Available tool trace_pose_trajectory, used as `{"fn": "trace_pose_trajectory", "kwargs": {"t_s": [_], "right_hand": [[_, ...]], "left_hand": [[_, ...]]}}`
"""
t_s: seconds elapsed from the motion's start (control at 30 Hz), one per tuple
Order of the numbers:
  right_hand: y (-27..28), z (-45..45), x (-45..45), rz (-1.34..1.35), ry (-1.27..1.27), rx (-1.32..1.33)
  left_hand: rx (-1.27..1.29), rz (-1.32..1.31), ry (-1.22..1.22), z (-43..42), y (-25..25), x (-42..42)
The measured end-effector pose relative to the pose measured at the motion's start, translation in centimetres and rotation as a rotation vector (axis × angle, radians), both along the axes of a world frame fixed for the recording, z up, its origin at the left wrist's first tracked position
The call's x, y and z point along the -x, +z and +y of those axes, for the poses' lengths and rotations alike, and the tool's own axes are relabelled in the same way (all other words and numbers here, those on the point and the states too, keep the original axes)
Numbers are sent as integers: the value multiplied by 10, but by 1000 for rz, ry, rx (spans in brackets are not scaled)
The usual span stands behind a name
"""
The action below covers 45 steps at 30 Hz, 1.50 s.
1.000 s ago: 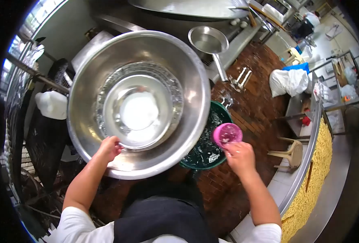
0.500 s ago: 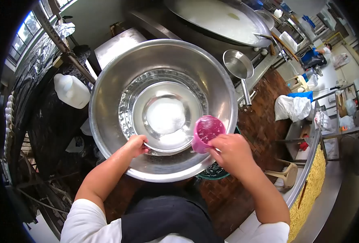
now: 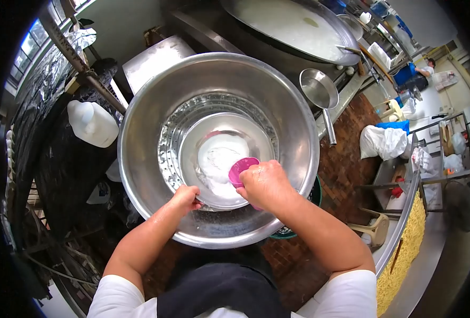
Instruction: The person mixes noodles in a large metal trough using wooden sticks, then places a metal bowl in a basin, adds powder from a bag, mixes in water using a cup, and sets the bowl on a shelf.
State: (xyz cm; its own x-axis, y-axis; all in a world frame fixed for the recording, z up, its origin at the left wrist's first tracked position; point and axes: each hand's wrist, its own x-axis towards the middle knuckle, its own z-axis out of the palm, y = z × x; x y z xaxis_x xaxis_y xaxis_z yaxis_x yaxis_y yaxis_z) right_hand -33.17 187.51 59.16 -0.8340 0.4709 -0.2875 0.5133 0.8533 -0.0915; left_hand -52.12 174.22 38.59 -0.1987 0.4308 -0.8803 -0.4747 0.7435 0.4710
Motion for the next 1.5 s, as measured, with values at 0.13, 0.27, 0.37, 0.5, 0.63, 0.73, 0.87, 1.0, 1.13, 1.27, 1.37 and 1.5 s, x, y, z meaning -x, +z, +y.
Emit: {"fn": "trace_pose_trajectory", "kwargs": {"t_s": [0.13, 0.27, 0.37, 0.5, 0.63, 0.73, 0.87, 1.0, 1.13, 1.27, 1.37, 1.5], "right_hand": [[13, 4, 3, -143, -9, 17], [19, 8, 3, -232, -18, 53], [15, 10, 1, -233, -8, 56], [11, 14, 4, -320, -46, 94], [8, 19, 7, -335, -74, 130], [6, 20, 7, -311, -63, 136], [6, 22, 11, -300, -97, 182], [6, 26, 21, -307, -134, 238], [4, 31, 17, -277, -230, 346], [27, 33, -19, -162, -349, 550], [51, 36, -97, -163, -434, 588], [26, 24, -231, -34, -731, 732]], "left_hand": [[4, 10, 21, -1, 10, -2], [50, -14, 22, 2, 18, -3], [27, -32, 9, 0, 10, -1], [20, -19, 16, -1, 10, -3], [17, 4, 9, -1, 8, -4], [21, -19, 12, -1, 6, -3], [21, -23, 14, -1, 8, -3], [30, -10, 1, 0, 10, -3], [15, 42, 6, 0, 4, -5], [-5, 26, 3, -1, 1, -2], [56, 0, -29, 0, 8, 0], [32, 9, 10, -2, 5, 4]]}}
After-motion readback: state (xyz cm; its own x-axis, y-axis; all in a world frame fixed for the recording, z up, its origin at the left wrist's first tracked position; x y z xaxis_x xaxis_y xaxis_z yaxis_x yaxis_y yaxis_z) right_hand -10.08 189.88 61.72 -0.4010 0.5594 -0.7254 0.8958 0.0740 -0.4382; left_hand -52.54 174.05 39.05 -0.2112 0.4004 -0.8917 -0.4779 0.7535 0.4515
